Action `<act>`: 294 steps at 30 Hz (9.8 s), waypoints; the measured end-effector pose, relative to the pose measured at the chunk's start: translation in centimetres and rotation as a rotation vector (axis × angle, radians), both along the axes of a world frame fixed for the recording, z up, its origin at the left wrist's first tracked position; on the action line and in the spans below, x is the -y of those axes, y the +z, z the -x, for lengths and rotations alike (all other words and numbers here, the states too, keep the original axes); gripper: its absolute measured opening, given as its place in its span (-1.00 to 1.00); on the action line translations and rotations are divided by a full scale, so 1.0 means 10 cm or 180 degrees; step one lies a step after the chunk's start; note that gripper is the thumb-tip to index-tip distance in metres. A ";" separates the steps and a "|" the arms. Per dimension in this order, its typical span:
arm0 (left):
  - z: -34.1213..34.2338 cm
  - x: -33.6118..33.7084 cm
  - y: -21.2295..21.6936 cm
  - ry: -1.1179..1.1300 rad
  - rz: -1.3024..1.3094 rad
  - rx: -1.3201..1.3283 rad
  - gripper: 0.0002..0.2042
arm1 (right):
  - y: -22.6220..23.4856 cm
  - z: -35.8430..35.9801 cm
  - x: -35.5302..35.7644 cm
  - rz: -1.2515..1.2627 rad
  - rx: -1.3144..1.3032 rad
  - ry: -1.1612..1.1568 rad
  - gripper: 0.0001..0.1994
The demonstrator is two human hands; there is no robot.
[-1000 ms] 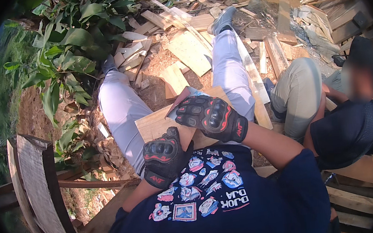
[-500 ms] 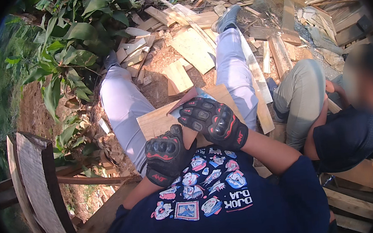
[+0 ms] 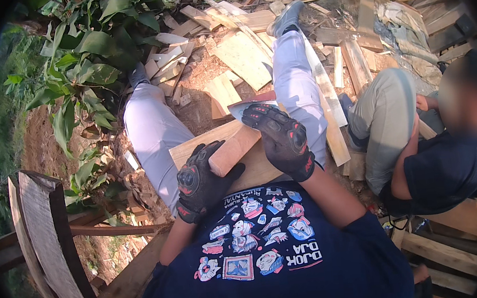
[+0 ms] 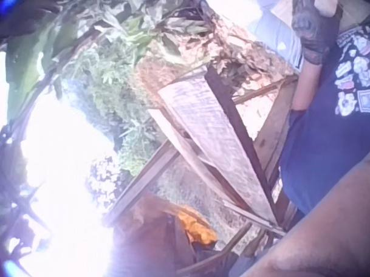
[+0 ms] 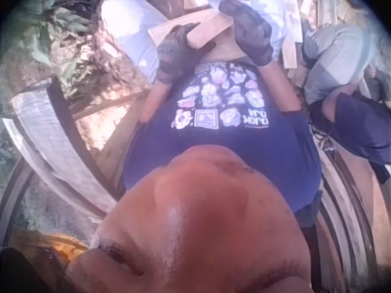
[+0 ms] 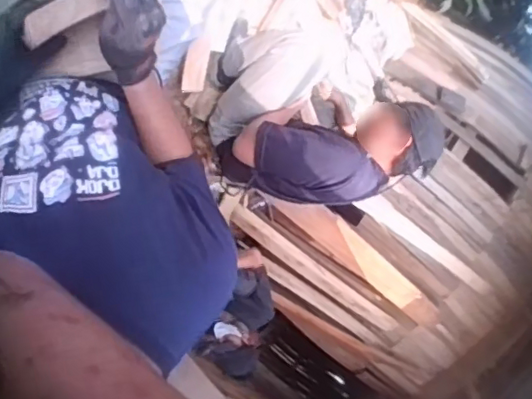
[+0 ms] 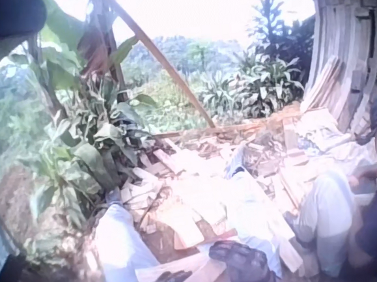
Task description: The person sits on the ground and sands a small rectangular block of wood using a sanding block. They rotate the block to sand different sides and edges, then place it down and pick up a larger plank to sand its surface.
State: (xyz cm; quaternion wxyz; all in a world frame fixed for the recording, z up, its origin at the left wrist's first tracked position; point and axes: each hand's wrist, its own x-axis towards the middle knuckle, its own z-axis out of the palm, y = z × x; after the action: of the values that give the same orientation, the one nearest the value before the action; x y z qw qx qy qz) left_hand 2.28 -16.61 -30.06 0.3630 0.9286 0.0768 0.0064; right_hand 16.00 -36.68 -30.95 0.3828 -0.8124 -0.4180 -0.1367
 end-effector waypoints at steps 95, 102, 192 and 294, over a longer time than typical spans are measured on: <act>-0.06 0.32 0.42 -0.0125 -0.0628 0.0793 -0.80 | 0.91 0.18 0.01 -0.0429 -0.1361 0.0992 -0.57; -0.09 0.36 0.62 -0.0327 -0.0500 0.0900 -0.74 | 0.60 0.07 -0.09 -0.0442 -0.1606 0.1146 -0.62; -0.83 0.32 0.29 0.0271 -0.0740 0.1198 -0.56 | 0.30 -0.39 -0.13 -0.0519 -0.1720 -0.0340 -0.65; -0.67 0.29 -0.02 0.0130 -0.0874 0.1988 -0.62 | 0.75 -0.15 -0.14 -0.0549 -0.1329 0.0423 -0.68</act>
State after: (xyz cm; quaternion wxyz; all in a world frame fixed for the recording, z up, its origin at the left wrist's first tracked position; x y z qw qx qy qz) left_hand 9.01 -19.49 -30.26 0.2404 0.9203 -0.0210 0.3080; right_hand 17.49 -35.24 -23.47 0.5372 -0.7580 -0.3692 0.0246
